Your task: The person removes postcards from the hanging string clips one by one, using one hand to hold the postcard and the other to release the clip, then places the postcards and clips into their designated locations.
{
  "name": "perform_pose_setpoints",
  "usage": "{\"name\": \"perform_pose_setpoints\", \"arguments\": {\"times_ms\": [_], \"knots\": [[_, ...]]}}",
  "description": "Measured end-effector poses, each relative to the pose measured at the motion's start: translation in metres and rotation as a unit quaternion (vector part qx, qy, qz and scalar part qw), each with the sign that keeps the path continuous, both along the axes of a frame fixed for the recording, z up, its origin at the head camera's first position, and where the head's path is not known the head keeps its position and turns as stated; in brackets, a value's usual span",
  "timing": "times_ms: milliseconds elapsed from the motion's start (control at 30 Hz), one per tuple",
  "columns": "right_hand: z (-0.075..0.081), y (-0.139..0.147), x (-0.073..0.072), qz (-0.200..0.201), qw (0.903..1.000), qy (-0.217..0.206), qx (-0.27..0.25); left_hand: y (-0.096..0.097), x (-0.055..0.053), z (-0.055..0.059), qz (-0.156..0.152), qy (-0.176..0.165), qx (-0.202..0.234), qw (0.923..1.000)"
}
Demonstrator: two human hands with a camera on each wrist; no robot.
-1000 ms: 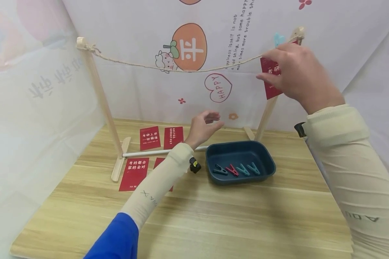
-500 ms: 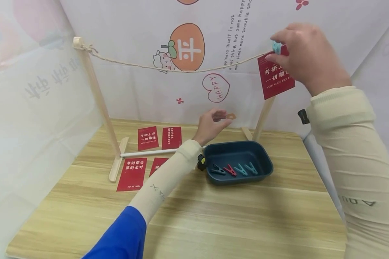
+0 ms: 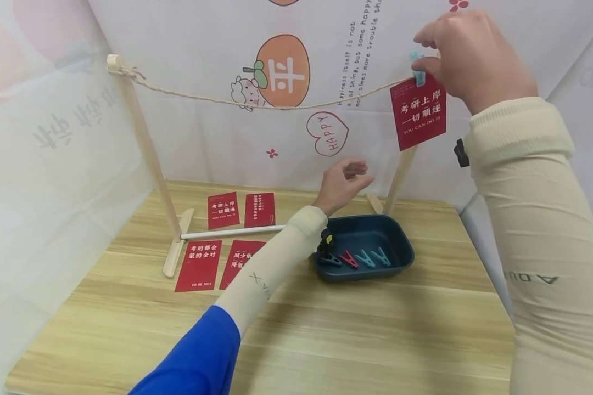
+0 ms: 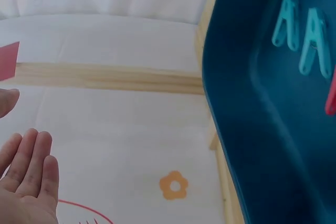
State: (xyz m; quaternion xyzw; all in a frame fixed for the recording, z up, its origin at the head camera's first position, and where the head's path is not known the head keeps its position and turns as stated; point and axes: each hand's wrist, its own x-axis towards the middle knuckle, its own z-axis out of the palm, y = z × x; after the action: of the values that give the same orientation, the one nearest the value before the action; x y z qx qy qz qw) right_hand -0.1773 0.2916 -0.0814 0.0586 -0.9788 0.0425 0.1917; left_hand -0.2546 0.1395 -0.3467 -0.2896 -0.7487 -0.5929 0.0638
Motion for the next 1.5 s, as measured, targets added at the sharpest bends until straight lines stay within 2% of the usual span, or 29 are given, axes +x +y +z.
{"name": "perform_pose_setpoints", "arguments": {"times_ms": [200, 533, 833, 1033, 1267, 1500], "knots": [[0.011, -0.002, -0.007, -0.002, 0.9991, -0.026, 0.034, 0.011, 0.003, 0.013, 0.003, -0.003, 0.006, 1.0], [0.017, 0.009, -0.018, -0.007, 0.9947, -0.072, 0.074, 0.036, 0.007, 0.023, 0.007, -0.023, 0.005, 0.9997], [0.017, 0.004, -0.024, 0.005, 0.9934, -0.088, 0.074, 0.045, 0.011, 0.032, 0.02, -0.039, 0.008, 0.999], [0.017, 0.0, -0.027, 0.004, 0.9927, -0.098, 0.07, 0.049, 0.009, 0.036, 0.033, -0.027, -0.001, 0.9991], [0.016, 0.003, -0.03, 0.002, 0.9932, -0.105, 0.051, 0.054, 0.012, 0.042, 0.035, -0.023, 0.011, 0.9991], [0.016, 0.005, -0.029, 0.017, 0.9945, -0.091, 0.05, 0.058, 0.013, 0.046, 0.041, -0.021, 0.021, 0.9987]]}}
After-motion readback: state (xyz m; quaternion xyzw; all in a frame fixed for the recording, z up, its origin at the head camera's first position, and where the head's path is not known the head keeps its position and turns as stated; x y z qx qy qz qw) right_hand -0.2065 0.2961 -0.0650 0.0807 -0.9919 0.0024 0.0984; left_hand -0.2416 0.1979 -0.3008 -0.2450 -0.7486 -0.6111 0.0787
